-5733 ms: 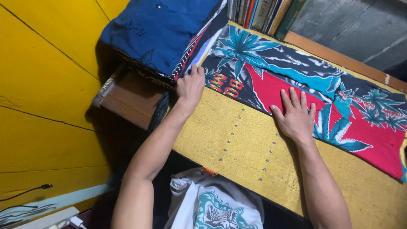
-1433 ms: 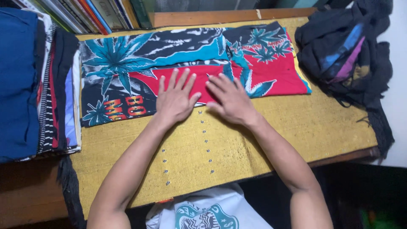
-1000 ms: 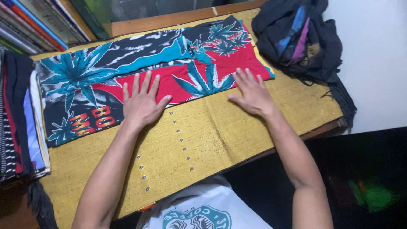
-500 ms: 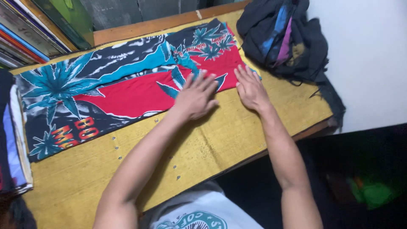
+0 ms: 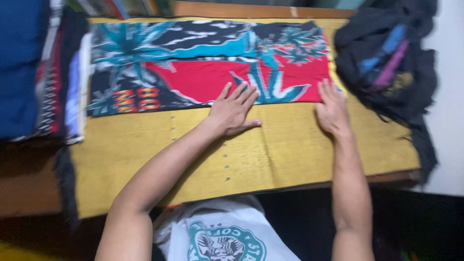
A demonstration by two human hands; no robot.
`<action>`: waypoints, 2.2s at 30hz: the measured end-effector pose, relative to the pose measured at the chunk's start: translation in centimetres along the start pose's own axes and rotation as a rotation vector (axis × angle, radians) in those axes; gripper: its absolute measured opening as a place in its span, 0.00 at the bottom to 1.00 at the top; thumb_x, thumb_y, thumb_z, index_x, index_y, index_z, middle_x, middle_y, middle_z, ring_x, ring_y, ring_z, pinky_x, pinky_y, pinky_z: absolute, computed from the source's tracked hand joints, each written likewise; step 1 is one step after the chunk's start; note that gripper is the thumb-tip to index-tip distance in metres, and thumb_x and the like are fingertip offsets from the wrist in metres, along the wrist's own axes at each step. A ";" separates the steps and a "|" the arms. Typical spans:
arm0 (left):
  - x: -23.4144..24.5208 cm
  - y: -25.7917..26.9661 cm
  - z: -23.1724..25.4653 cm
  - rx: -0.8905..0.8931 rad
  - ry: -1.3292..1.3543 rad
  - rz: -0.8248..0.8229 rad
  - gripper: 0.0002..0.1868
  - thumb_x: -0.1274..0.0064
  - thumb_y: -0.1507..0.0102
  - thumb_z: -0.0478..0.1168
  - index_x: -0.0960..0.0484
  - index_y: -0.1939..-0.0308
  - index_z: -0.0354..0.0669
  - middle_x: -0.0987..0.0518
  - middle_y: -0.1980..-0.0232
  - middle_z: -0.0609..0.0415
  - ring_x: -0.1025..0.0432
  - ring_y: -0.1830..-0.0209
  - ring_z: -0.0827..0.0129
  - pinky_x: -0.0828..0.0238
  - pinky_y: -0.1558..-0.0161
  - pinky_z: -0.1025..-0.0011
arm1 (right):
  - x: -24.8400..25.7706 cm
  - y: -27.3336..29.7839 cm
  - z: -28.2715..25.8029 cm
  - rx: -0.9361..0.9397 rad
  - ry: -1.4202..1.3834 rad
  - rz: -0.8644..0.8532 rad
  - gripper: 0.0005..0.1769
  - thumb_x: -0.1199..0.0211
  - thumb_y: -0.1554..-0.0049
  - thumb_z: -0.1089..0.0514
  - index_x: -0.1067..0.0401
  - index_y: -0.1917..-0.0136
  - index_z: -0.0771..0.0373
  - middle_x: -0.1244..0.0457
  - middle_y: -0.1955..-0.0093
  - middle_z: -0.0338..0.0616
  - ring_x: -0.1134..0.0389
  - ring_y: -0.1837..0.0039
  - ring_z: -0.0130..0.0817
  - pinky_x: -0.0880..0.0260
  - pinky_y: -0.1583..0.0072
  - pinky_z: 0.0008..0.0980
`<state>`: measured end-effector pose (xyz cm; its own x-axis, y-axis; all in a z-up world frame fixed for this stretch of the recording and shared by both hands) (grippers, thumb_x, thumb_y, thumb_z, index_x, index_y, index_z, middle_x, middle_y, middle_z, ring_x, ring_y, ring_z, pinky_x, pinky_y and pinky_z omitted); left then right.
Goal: The person folds a patterned shirt on a yellow mat by hand. They smooth the fabric, fold the sleeves inward, fold the sides toward the center, and then fold the shirt in half to create a compact rectangle.
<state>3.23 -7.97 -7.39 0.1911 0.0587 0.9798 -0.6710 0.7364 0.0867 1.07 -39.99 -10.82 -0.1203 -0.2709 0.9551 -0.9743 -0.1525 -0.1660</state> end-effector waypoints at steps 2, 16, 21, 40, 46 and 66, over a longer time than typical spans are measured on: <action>1.3 3.7 -3.1 0.082 -0.013 -0.010 0.49 0.72 0.33 0.76 0.49 0.18 0.48 0.50 0.15 0.51 0.58 0.15 0.54 0.69 0.21 0.42 | -0.3 -0.2 0.7 -0.013 -0.026 -0.020 0.39 0.51 0.41 0.58 0.44 0.18 0.70 0.53 0.17 0.66 0.56 0.18 0.68 0.58 0.23 0.62; 4.0 13.8 -9.9 0.326 -0.045 0.088 0.46 0.67 0.32 0.72 0.40 0.21 0.44 0.44 0.17 0.46 0.54 0.17 0.44 0.65 0.24 0.39 | 0.3 -0.1 0.4 -0.223 -0.082 -0.047 0.37 0.53 0.38 0.52 0.44 0.18 0.60 0.55 0.14 0.53 0.61 0.15 0.62 0.64 0.22 0.62; 2.9 0.3 -0.3 -0.013 -0.065 0.414 0.26 0.58 0.30 0.53 0.25 0.30 0.51 0.29 0.25 0.52 0.47 0.19 0.53 0.55 0.26 0.47 | 0.8 0.2 0.1 -0.153 -0.150 -0.028 0.36 0.56 0.40 0.58 0.43 0.18 0.59 0.52 0.16 0.55 0.58 0.17 0.64 0.61 0.23 0.64; 3.9 4.7 -3.1 0.068 -0.015 -0.070 0.47 0.79 0.33 0.78 0.50 0.18 0.58 0.51 0.15 0.56 0.62 0.14 0.53 0.67 0.20 0.43 | 0.4 0.0 0.5 -0.092 -0.216 -0.027 0.36 0.56 0.41 0.59 0.41 0.19 0.60 0.50 0.17 0.55 0.57 0.16 0.62 0.61 0.21 0.62; 6.0 16.4 -12.7 0.453 -0.019 -0.142 0.51 0.90 0.41 0.79 0.62 0.19 0.64 0.66 0.15 0.66 0.74 0.16 0.63 0.79 0.21 0.48 | 1.6 0.0 -1.6 -0.229 -0.166 -0.022 0.37 0.58 0.44 0.58 0.39 0.21 0.64 0.49 0.17 0.48 0.59 0.14 0.47 0.64 0.21 0.50; -1.0 -6.5 3.8 -0.150 0.042 0.224 0.27 0.63 0.29 0.50 0.33 0.26 0.53 0.34 0.22 0.54 0.47 0.19 0.51 0.52 0.24 0.42 | 1.8 0.1 -2.2 -0.226 -0.029 -0.068 0.37 0.55 0.41 0.53 0.43 0.18 0.46 0.52 0.15 0.46 0.59 0.15 0.57 0.59 0.22 0.60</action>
<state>4.69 -15.37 -8.24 0.0814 0.2573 0.9629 -0.5868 0.7933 -0.1624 0.33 -38.35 -8.61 -0.0509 -0.2951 0.9541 -0.9982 0.0442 -0.0396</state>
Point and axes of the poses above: each hand's wrist, its own y-axis away from the middle knuckle, its own x-axis out of the back of the hand, z = x × y, the point moved 7 cm from there along -y, towards the middle knuckle
